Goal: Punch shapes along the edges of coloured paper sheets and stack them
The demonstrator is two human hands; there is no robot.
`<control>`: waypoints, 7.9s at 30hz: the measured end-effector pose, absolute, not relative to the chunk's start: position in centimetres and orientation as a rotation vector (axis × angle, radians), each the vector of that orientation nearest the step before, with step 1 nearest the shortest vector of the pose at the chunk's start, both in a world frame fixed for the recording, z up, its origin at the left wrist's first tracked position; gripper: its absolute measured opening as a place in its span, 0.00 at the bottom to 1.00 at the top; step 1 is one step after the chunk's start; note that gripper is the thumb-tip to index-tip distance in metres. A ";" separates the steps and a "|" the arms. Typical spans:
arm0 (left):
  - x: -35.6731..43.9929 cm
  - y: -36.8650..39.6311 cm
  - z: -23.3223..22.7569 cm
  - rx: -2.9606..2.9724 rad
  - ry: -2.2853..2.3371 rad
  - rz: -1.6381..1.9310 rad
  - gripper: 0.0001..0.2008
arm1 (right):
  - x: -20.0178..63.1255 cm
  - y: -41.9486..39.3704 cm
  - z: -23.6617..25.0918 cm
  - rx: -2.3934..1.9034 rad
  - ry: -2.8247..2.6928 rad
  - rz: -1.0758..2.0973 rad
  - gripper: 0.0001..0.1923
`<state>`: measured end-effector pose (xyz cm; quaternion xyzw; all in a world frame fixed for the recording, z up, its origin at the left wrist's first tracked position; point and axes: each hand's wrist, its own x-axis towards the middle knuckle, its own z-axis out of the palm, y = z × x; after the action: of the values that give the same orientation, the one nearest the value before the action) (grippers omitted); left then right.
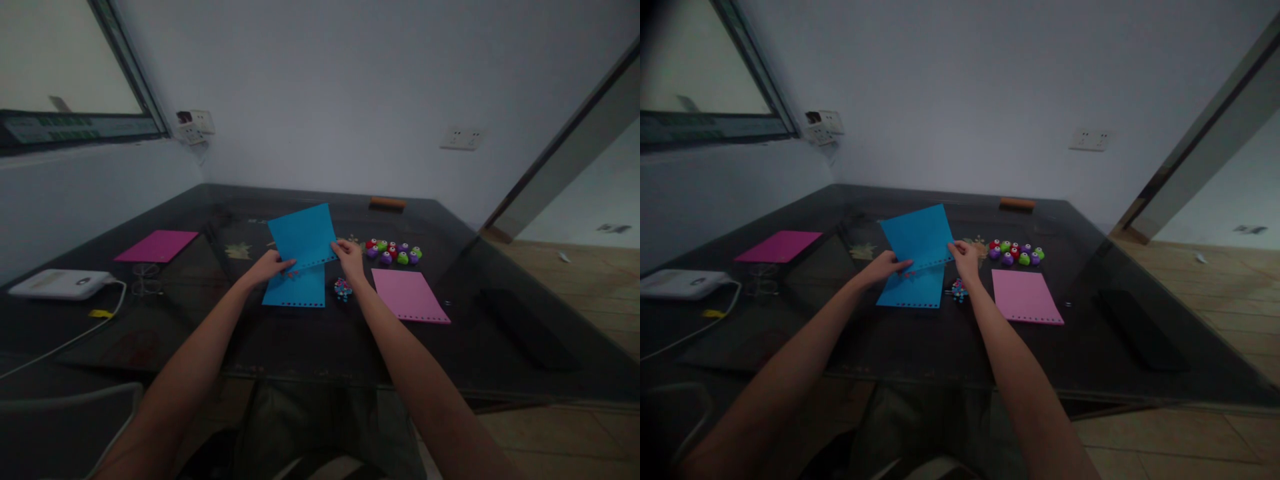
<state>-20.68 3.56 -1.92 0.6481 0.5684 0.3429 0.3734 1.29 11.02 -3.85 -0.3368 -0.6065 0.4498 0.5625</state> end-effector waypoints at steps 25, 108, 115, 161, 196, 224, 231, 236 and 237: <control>-20.9 3.5 -1.3 1.653 1.514 0.993 0.11 | 1.1 11.0 -3.8 -0.773 -1.331 1.201 0.15; -22.4 4.4 -1.9 0.915 1.278 1.790 0.18 | -1.8 17.0 -5.3 -1.619 -2.147 0.126 0.14; -22.0 4.4 -2.2 0.923 1.253 1.724 0.19 | -1.6 17.4 -4.8 -1.616 -2.171 0.142 0.16; -9.3 1.2 -1.0 1.317 1.323 1.265 0.26 | 8.5 3.8 -2.3 -0.795 -1.085 1.642 0.18; -10.7 1.8 -1.4 1.521 1.436 1.225 0.13 | 9.5 4.1 -1.4 -0.931 -1.298 1.262 0.15; -9.7 1.2 -0.4 1.376 1.454 1.331 0.09 | 9.1 3.6 -2.0 -0.765 -1.106 1.730 0.14; -9.5 1.1 -0.3 1.393 1.447 1.331 0.09 | 9.0 3.6 -2.0 -0.766 -1.083 1.725 0.14; -9.6 1.3 -0.8 1.392 1.429 1.338 0.10 | 9.0 3.6 -1.9 -0.783 -1.061 1.732 0.14; -9.6 1.4 -0.9 1.392 1.426 1.338 0.10 | 9.0 3.5 -1.9 -0.787 -1.058 1.733 0.14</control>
<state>-9.62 1.37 -0.87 0.5404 0.5539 0.5195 0.3623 9.00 3.54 -1.92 -0.3202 -0.4306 0.7051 0.4636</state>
